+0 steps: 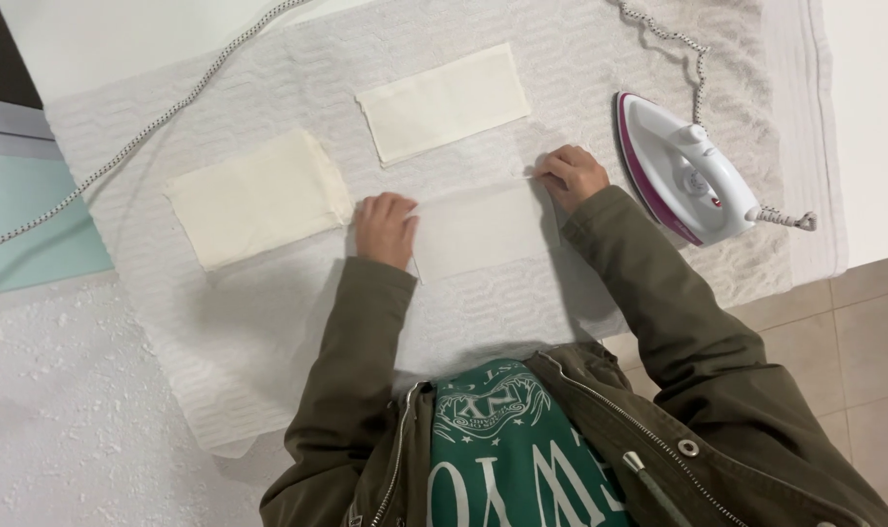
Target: The person irons a large white cloth on a table using a steam iron. They then pick up a stack of smaller white fabric pieces, unfold them one by one, and iron each piece individually on the table.
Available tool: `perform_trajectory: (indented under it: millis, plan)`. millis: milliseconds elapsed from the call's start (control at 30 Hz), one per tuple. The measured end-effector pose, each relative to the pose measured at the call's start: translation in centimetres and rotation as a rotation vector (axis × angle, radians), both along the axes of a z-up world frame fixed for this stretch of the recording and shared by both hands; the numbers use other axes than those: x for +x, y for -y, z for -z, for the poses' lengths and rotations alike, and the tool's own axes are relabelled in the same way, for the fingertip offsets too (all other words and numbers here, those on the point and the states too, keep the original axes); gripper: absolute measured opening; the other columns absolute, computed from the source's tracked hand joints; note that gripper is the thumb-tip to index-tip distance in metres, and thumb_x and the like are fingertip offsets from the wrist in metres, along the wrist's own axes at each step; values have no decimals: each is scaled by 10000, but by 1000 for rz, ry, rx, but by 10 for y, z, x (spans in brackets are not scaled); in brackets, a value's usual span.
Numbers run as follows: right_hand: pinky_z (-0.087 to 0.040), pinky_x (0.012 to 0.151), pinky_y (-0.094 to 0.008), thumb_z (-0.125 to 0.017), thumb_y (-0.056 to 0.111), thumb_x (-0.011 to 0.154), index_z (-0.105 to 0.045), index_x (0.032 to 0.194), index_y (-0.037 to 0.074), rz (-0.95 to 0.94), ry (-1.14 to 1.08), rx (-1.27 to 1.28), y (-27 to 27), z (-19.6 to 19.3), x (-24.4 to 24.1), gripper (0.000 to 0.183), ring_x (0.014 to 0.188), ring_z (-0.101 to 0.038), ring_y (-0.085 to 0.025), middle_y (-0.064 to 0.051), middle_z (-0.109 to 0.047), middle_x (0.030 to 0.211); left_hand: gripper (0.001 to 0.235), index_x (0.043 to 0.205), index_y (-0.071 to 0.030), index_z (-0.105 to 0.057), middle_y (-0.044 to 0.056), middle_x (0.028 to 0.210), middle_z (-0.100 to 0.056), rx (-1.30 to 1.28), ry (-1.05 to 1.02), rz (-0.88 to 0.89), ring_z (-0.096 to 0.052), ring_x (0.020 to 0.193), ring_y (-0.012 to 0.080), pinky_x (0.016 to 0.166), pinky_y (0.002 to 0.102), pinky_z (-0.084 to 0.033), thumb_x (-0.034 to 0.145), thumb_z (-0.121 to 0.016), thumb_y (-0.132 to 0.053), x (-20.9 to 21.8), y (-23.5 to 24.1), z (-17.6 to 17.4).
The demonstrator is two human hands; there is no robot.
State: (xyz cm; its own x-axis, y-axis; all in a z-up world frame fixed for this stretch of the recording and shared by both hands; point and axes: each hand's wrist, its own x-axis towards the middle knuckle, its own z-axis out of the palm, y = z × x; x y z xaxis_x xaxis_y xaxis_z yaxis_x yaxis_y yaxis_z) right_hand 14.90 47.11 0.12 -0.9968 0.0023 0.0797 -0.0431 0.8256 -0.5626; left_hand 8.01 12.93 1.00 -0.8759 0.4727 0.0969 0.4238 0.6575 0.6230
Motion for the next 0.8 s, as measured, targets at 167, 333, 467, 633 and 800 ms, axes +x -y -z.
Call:
perform_trajectory:
  millis: [167, 333, 467, 633, 800]
  plan:
    - [-578, 848, -380, -813, 38, 860, -773, 976, 101, -43, -142, 46, 0, 2, 4, 138, 1001, -673, -263, -64, -713, 1058, 461, 1376, -82, -605, 105, 1381, -615, -238, -213, 319, -549, 1289, 277, 1111, 515, -385, 957, -679, -260, 9, -88, -8]
    - [-570, 835, -378, -812, 11, 832, -779, 967, 97, -37, -225, 75, 3, -1, 5, 164, 982, -672, -255, -53, -717, 1045, 514, 1450, -101, -553, 29, 1399, -551, -165, -225, 338, -495, 1278, 254, 1140, 545, -344, 973, -675, -250, 29, -122, -6]
    - [-565, 839, -371, -808, -12, 847, -777, 982, 77, -37, -260, 45, 7, -7, 9, 165, 976, -676, -245, -51, -727, 1058, 520, 1486, -106, -526, -5, 1423, -499, -138, -284, 324, -448, 1276, 253, 1178, 553, -320, 1007, -660, -259, 36, -118, -3]
    - [-561, 842, -366, -800, -18, 859, -781, 1008, 70, -65, -267, 40, 5, -8, 8, 174, 981, -677, -243, -58, -731, 1069, 516, 1510, -127, -507, -13, 1440, -487, -151, -338, 335, -425, 1298, 260, 1195, 550, -317, 1037, -638, -284, 35, -116, 5]
    - [-562, 851, -368, -798, -14, 857, -781, 1022, 72, -83, -274, 59, 3, -6, 10, 187, 993, -675, -242, -58, -735, 1077, 517, 1522, -142, -500, -20, 1446, -483, -147, -362, 336, -412, 1302, 262, 1197, 556, -308, 1044, -629, -289, 36, -116, 8]
